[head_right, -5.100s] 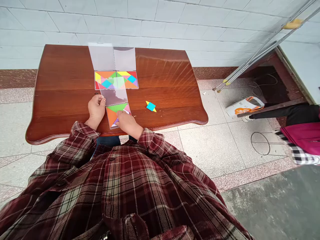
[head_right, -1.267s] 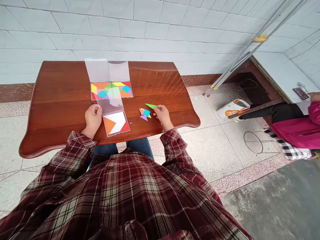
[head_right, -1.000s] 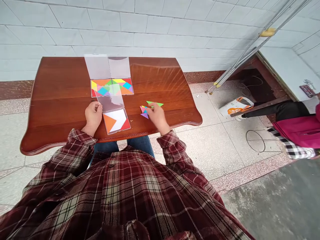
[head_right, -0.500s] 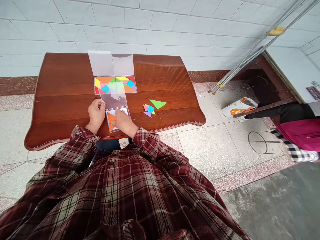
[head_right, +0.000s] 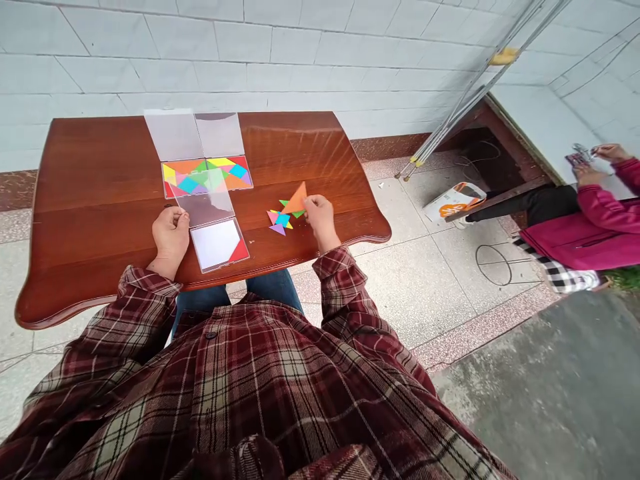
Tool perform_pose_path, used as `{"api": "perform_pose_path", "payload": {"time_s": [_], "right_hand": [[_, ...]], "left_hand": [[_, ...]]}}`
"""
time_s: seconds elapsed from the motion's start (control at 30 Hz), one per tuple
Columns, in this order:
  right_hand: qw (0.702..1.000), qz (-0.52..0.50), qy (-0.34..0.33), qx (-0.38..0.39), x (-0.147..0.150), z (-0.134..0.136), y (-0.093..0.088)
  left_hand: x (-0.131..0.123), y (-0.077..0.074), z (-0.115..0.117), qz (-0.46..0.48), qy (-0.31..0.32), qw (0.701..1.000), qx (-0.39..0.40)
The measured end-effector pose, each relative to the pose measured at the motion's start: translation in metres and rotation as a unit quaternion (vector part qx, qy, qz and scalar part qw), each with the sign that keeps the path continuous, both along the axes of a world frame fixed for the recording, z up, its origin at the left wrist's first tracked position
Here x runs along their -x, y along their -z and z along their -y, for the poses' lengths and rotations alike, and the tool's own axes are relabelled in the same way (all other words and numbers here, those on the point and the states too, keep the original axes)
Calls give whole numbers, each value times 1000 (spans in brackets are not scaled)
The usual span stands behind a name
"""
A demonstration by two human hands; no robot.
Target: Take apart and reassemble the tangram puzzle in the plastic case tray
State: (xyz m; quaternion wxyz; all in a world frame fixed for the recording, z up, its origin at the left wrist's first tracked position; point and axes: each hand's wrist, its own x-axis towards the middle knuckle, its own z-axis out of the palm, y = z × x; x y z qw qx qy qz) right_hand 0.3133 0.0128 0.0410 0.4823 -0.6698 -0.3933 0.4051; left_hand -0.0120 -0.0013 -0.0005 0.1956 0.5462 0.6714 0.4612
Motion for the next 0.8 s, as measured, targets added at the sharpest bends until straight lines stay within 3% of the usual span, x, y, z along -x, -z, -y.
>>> {"api": "perform_pose_path", "payload": {"time_s": [0.07,0.23,0.37,0.4,0.43,0.47,0.53,0.6,0.7,0.8], "right_hand": [[999,31,19,23,-17,-3,8],[989,146,-8,36,-34,-4,18],[963,264,-47,-32,-12,9,10],[959,269,-76,-43,1,14,7],[946,277,-154,-62,15,20,4],[922,287,-247,-81,30,26,1],[844,311,-423,-113,59,36,-5],[758,354,-535,-119,80,42,-12],[655,430,-613,-103,95,42,-24],[589,485,-642,-81,102,35,-36]], "left_hand": [[0,-1,0,-1,0,1000,0],[1,1,-1,0,-2,1000,-8],[2,5,-3,0,-4,1000,-4],[2,6,-3,-2,-5,1000,-4],[2,6,-3,-3,-6,1000,-4],[1,6,-3,-5,-8,1000,-5],[1,4,-2,-7,-9,1000,-3],[0,3,-1,-6,-10,1000,0],[-1,1,1,-2,-9,1000,2],[-1,2,2,-1,-3,1000,5]]}}
